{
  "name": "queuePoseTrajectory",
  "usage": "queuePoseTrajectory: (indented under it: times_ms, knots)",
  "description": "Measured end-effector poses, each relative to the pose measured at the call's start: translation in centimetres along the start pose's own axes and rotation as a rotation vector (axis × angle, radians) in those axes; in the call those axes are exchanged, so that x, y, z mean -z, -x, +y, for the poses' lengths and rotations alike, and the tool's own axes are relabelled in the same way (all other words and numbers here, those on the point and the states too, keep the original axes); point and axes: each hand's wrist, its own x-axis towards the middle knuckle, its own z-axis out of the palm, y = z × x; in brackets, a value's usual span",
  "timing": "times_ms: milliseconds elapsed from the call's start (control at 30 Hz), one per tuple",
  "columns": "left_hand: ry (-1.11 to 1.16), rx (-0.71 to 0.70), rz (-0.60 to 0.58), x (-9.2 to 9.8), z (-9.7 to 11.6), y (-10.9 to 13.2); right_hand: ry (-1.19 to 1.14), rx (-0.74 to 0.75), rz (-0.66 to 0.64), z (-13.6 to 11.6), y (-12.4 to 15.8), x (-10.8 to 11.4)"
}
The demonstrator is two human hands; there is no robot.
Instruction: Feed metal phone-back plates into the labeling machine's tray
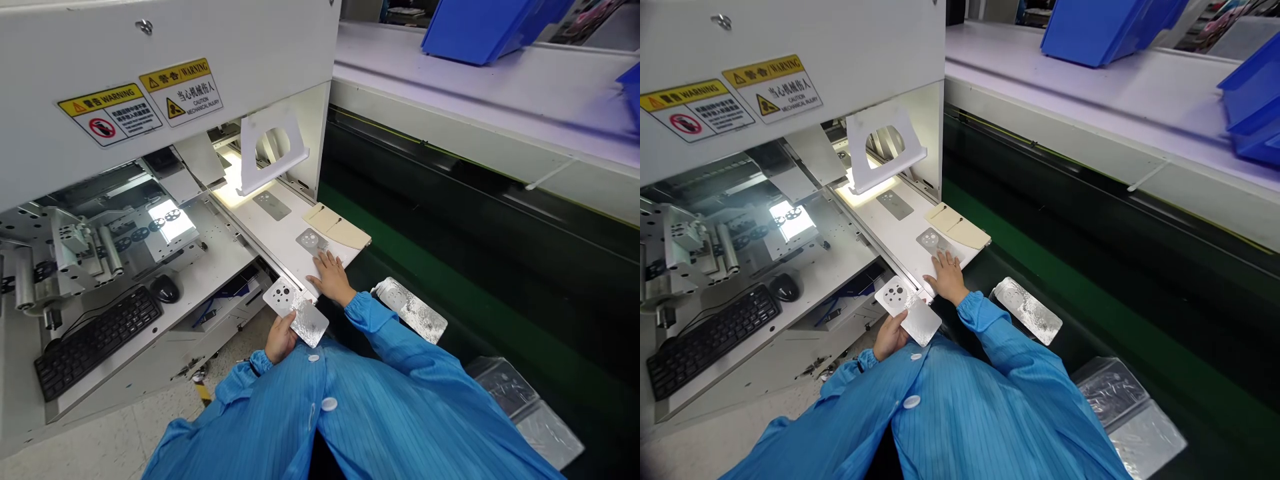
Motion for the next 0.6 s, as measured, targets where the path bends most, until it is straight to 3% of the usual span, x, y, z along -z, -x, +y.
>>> queuePoseTrajectory:
  times_ms: [600]
  knots:
    - [-0.024, -0.008, -0.009, 0.55, -0.12, -0.17, -0.015, -0.012, 0.025, 0.12, -0.44, 0.05]
